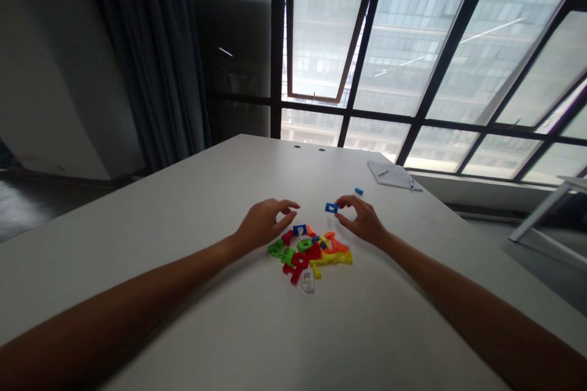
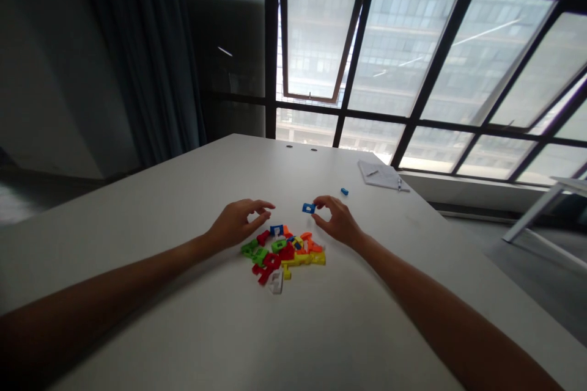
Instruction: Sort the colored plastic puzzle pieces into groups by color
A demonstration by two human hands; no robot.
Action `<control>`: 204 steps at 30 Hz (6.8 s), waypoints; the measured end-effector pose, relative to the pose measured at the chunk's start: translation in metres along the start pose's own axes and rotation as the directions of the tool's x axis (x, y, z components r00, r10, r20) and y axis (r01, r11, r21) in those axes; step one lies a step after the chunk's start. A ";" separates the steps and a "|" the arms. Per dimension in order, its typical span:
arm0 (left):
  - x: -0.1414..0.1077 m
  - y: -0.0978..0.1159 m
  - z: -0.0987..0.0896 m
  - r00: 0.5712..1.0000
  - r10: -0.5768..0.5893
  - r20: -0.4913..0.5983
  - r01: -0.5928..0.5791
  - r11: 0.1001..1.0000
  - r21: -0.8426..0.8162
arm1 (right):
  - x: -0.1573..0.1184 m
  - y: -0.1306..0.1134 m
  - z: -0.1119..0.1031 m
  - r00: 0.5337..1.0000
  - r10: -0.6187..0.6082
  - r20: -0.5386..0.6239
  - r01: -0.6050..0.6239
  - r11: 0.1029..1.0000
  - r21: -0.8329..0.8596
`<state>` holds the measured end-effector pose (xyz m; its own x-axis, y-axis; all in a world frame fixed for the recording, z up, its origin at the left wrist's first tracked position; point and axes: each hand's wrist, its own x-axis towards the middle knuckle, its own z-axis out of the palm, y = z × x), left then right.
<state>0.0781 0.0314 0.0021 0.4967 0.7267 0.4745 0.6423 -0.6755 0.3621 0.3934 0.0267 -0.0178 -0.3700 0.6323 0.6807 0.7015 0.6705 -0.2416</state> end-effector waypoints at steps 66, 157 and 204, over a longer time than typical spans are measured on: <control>0.001 0.005 0.009 0.993 0.058 0.101 -0.024 0.949 -0.313 | 0.008 -0.077 0.020 0.989 0.081 0.121 -0.111 0.958 0.266; -0.006 0.015 0.010 0.989 0.137 -0.059 -0.146 0.807 -0.572 | 0.009 -0.087 0.011 0.990 -0.046 -0.131 0.069 0.983 0.170; 0.018 -0.055 0.034 0.994 -0.001 0.107 -0.005 0.998 0.058 | 0.015 -0.044 -0.011 0.899 -0.095 0.428 -0.055 0.944 0.326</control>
<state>0.0714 0.0855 -0.0363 0.5556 0.7367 0.3855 0.6726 -0.6708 0.3126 0.3635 0.0024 0.0104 -0.6598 0.6707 0.3389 0.4839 0.7243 -0.4913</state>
